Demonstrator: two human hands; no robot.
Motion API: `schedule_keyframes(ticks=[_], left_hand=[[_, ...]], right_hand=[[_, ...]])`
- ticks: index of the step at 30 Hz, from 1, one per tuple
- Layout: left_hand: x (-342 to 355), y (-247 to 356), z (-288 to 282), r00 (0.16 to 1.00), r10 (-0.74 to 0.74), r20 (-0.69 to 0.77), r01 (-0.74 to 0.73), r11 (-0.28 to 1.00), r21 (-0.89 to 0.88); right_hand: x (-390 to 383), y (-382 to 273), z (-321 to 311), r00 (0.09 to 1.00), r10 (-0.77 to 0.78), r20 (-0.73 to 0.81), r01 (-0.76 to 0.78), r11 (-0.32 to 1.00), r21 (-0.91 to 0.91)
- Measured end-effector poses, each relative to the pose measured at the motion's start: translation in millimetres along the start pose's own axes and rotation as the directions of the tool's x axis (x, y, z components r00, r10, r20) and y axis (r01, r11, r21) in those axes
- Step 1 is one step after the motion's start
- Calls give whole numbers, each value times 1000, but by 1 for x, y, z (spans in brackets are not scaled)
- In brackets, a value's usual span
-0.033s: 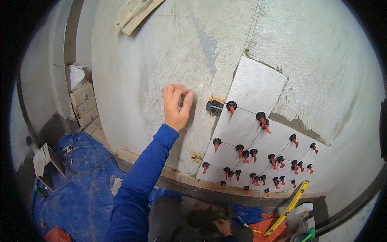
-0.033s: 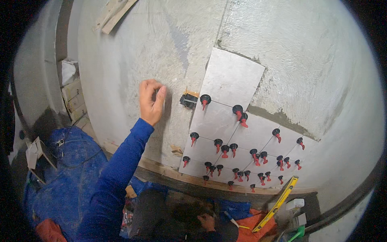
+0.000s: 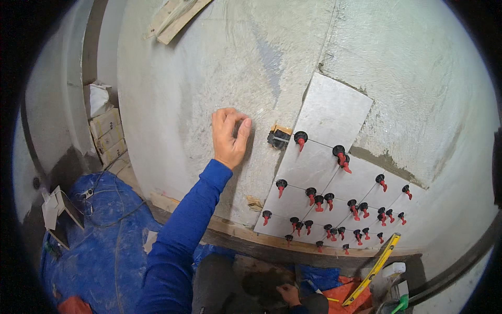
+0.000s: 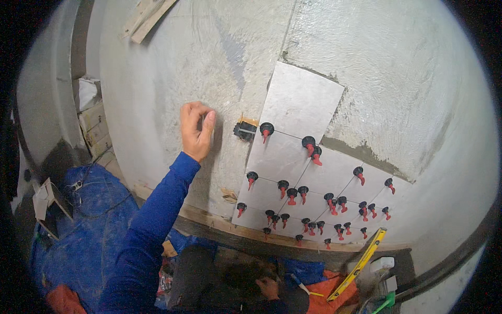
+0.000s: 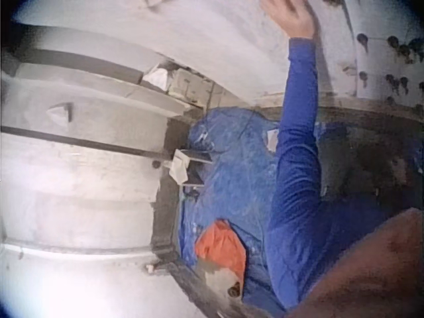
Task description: The person applies adhesive to a wall section using a trowel, places a white tile, and secures it with red tile leveling clips. They use a spirit level to check alignment and a rubber mallet to tap the tile into place.
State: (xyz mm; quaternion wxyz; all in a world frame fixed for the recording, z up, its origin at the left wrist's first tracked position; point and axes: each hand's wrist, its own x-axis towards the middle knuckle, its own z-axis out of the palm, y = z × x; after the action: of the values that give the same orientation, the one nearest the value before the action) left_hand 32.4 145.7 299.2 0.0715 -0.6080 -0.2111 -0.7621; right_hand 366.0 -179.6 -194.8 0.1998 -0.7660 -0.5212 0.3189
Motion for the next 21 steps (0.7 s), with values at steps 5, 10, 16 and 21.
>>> schedule_keyframes(ticks=[5, 10, 16, 21], left_hand=[[0, -18, 15, 989, 138, -42, -131, 981, 144], [-9, -25, 20, 990, 131, -56, -118, 975, 187], [-12, -31, 22, 983, 164, -87, -145, 971, 189], [-14, -33, 25, 980, 176, -96, -157, 970, 183]], right_hand=[[2, -36, -6, 997, -71, 6, 72, 989, -127], [-10, -64, 1, 968, -240, -74, 234, 969, -81], [-5, -70, -1, 979, -201, -19, 200, 978, -56], [5, -62, 6, 990, -123, 66, 128, 988, -83]])
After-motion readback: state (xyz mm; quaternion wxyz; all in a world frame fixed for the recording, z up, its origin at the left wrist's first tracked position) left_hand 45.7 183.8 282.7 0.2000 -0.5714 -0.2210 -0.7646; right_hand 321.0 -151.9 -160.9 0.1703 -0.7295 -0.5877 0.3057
